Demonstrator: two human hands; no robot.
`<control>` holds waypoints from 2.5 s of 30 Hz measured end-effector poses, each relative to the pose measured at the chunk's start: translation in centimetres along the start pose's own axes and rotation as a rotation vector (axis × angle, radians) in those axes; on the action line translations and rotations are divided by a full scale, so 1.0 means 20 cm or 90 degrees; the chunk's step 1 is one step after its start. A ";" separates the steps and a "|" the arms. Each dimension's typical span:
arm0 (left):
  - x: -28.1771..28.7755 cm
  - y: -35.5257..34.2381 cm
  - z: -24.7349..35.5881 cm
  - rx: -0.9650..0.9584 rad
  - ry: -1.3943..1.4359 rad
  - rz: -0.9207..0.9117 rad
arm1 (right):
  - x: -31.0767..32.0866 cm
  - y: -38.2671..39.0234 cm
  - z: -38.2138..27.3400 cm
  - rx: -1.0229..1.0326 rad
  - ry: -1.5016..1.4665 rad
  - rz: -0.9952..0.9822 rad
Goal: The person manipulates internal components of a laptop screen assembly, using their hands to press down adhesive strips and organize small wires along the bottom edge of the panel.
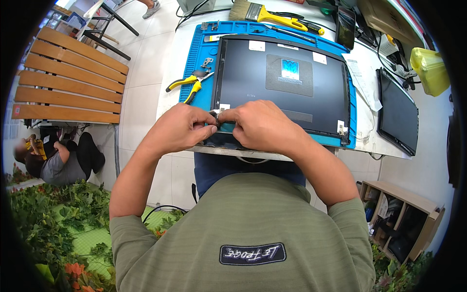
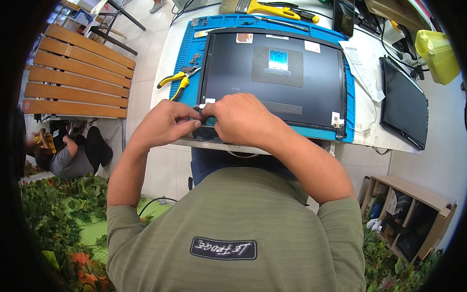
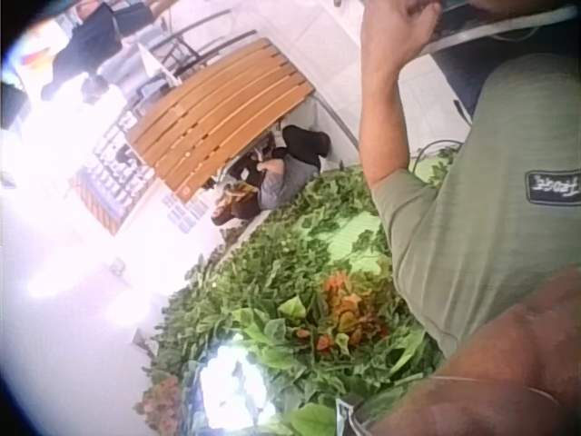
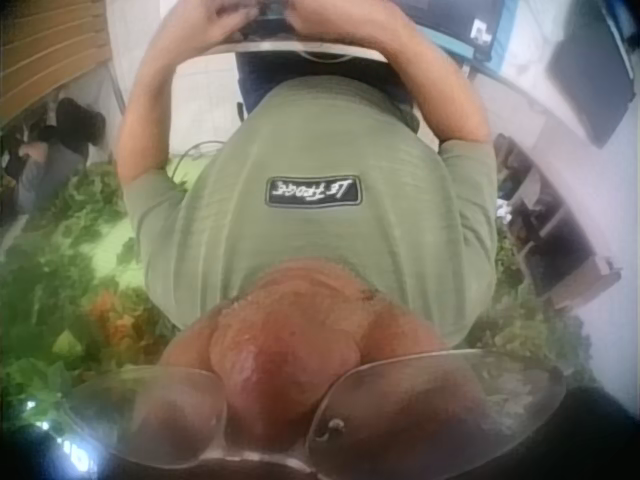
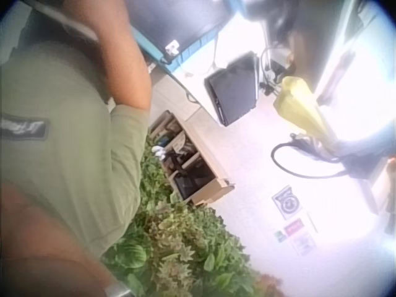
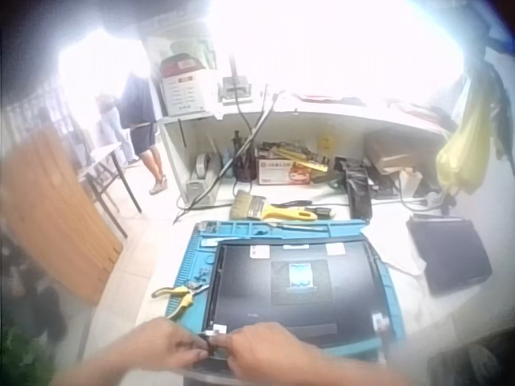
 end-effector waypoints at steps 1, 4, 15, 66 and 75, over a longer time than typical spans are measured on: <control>0.01 0.01 0.00 -0.053 0.004 0.003 | 0.01 -0.01 0.00 -0.014 -0.010 -0.020; 0.02 0.01 0.03 -0.124 -0.028 -0.006 | 0.01 -0.04 0.01 -0.021 -0.001 -0.041; 0.04 0.01 0.03 -0.190 -0.071 -0.002 | 0.02 0.08 0.01 0.043 0.012 0.084; 0.00 -0.08 0.08 -0.077 -0.071 -0.031 | -0.08 0.11 0.05 0.003 -0.011 0.228; -0.04 -0.05 0.04 -0.127 -0.030 0.053 | -0.02 0.16 0.08 -0.034 0.004 0.254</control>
Point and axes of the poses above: each hand's wrist, its own y-axis away from the middle knuckle, its own x-axis out of the back of the hand, z = x × y, the point moved 4 cm from there along -y, towards the middle knuckle, and after that the axes turned 8 degrees about z, right-handed, at the moved point
